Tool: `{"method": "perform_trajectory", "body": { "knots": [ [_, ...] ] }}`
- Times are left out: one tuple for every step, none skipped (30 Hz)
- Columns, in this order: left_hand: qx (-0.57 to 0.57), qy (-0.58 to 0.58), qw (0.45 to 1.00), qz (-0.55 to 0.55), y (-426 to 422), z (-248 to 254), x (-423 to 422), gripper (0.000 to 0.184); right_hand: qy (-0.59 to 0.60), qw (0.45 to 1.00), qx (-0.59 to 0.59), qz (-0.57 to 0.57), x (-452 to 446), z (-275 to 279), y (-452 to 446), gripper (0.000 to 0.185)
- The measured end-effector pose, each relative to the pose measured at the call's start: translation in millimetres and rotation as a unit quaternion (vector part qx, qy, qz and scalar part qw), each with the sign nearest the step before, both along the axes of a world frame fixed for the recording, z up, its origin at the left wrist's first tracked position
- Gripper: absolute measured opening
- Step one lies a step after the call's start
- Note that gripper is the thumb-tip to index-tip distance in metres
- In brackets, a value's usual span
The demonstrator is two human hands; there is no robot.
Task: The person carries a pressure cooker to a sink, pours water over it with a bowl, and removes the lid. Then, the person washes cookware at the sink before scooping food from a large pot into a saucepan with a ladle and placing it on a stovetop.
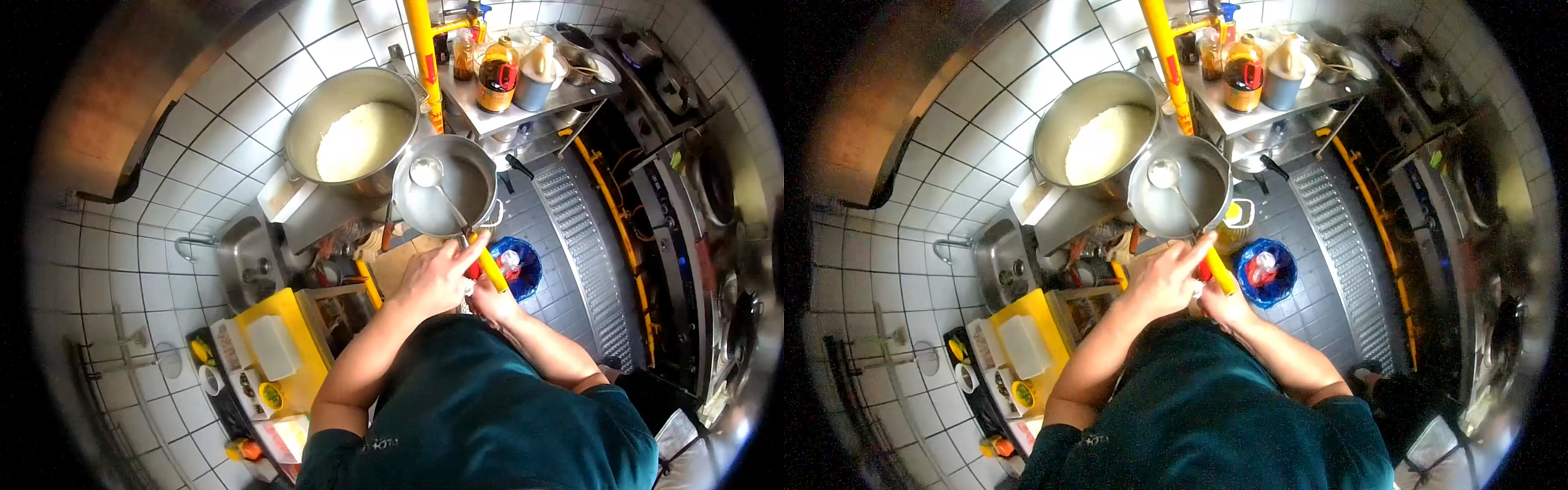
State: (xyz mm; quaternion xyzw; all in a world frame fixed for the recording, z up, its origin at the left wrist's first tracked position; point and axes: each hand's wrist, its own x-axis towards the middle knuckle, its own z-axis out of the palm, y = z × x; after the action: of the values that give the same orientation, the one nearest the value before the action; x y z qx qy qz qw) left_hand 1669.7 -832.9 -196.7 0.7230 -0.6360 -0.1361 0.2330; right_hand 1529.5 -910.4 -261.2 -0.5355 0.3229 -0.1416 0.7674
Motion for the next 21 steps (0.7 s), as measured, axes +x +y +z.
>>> {"method": "perform_trajectory", "body": {
  "knots": [
    [0.025,-0.021,0.999,-0.019,-8.4,18.0,5.3,0.068,0.028,0.999,0.019,-0.003,5.4,5.4,1.3,0.046],
    [0.017,-0.027,0.999,-0.037,-14.9,11.5,13.1,0.064,0.056,0.998,0.038,-0.005,10.9,10.7,2.4,0.042],
    [0.009,-0.033,0.998,-0.055,-21.8,0.2,19.3,0.060,0.087,0.995,0.050,-0.007,15.4,10.2,4.3,0.037],
    [-0.001,-0.040,0.996,-0.074,-29.1,-2.4,25.6,0.057,0.116,0.991,0.063,-0.009,21.5,11.0,5.7,0.032],
    [-0.005,-0.049,0.996,-0.078,-34.9,-3.3,32.4,0.042,0.126,0.990,0.064,0.007,30.2,12.0,6.7,0.022],
    [-0.019,-0.039,0.997,-0.070,-33.4,-2.3,39.4,0.038,0.136,0.989,0.064,0.006,32.8,15.9,7.0,0.022],
    [-0.031,-0.029,0.997,-0.063,-30.6,9.0,47.1,0.035,0.146,0.987,0.065,0.003,39.2,41.5,6.4,0.024],
    [-0.042,-0.018,0.997,-0.059,-27.0,15.3,55.2,0.031,0.156,0.985,0.068,-0.002,44.1,55.9,6.8,0.025],
    [-0.099,0.029,0.994,-0.026,-20.8,14.6,64.1,0.028,0.123,0.989,0.081,0.003,44.7,44.5,5.2,0.033],
    [-0.153,0.077,0.985,0.006,-11.8,13.4,74.3,0.025,0.125,0.988,0.095,-0.012,46.6,46.0,5.8,0.034],
    [-0.204,0.126,0.970,0.039,-5.8,14.6,85.5,0.022,0.125,0.986,0.108,-0.026,49.2,48.6,6.4,0.036],
    [-0.258,0.139,0.954,0.061,-2.7,18.1,96.1,0.020,0.125,0.984,0.121,-0.038,52.4,52.2,7.3,0.037],
    [-0.228,0.230,0.940,0.105,5.0,10.8,106.7,0.019,0.156,0.981,0.111,-0.039,56.6,68.2,8.4,0.039],
    [-0.193,0.318,0.916,0.151,12.1,3.2,117.2,0.017,0.149,0.982,0.109,-0.042,57.2,65.4,9.8,0.040],
    [-0.194,0.339,0.907,0.161,13.4,-2.2,129.4,0.017,0.141,0.983,0.107,-0.043,54.8,59.8,10.1,0.040],
    [-0.195,0.359,0.896,0.171,11.5,-0.3,138.5,0.016,0.133,0.985,0.104,-0.045,54.3,57.5,11.0,0.040],
    [-0.191,0.401,0.880,0.168,12.1,4.7,143.1,0.015,0.127,0.985,0.103,-0.052,55.2,56.3,12.6,0.041],
    [-0.217,0.336,0.907,0.130,10.6,9.1,148.6,0.015,0.127,0.985,0.100,-0.056,56.1,56.2,14.3,0.041],
    [-0.243,0.270,0.927,0.092,8.4,12.0,155.3,0.015,0.128,0.985,0.096,-0.061,57.5,57.4,15.1,0.041],
    [-0.268,0.202,0.940,0.053,7.3,16.2,161.0,0.015,0.129,0.985,0.092,-0.065,59.4,58.5,16.1,0.042],
    [-0.224,0.197,0.954,0.031,10.3,23.5,163.0,0.017,0.134,0.984,0.095,-0.072,61.0,58.5,17.1,0.040]
  ]
}}
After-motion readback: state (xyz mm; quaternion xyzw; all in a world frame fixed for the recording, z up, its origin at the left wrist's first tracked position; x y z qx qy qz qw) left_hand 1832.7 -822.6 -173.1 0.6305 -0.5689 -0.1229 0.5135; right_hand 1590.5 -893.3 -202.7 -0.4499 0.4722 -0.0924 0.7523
